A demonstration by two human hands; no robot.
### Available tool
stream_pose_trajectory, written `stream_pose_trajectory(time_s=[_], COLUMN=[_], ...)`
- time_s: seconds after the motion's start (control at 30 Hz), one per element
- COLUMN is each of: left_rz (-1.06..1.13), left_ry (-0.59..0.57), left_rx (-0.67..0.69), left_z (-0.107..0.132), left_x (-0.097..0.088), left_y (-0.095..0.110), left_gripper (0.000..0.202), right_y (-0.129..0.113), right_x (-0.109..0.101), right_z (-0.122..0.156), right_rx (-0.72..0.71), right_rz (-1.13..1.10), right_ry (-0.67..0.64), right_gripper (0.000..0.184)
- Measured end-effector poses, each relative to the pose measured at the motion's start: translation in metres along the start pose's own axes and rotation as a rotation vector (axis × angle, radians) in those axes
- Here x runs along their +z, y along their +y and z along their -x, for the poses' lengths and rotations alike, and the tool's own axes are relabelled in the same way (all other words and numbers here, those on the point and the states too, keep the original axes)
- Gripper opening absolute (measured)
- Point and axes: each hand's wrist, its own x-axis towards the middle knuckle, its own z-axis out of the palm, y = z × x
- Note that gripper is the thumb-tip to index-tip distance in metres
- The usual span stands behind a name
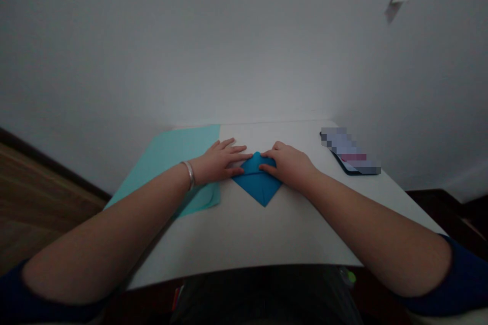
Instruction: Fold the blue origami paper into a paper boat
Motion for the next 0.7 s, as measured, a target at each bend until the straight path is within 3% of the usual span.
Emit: stream_pose_trajectory(time_s=[0.2,0.5,0.6,0.7], left_rz=[0.094,0.272,0.32,0.266], left_ry=[-0.09,-0.201,-0.162,0.033], left_rx=[0.025,0.065,0.034,0.007], left_z=[-0.001,0.003,0.003,0.0], left_x=[0.002,-0.007,-0.008,-0.006], left_y=[-0.018,-0.022,-0.018,-0.007], left_gripper=[0.062,0.067,0.052,0.05], right_y=[0.005,0.009,0.009,0.005], right_x=[0.003,0.005,0.004,0.0], right_z=[0.003,0.007,0.006,0.004], right_rx=[0.009,0.006,0.008,0.002], right_rz=[0.0,0.0,-0.002,-0.003], right_ry=[-0.009,-0.002,-0.003,0.0], right_gripper=[0.041,0.043,0.043,0.042])
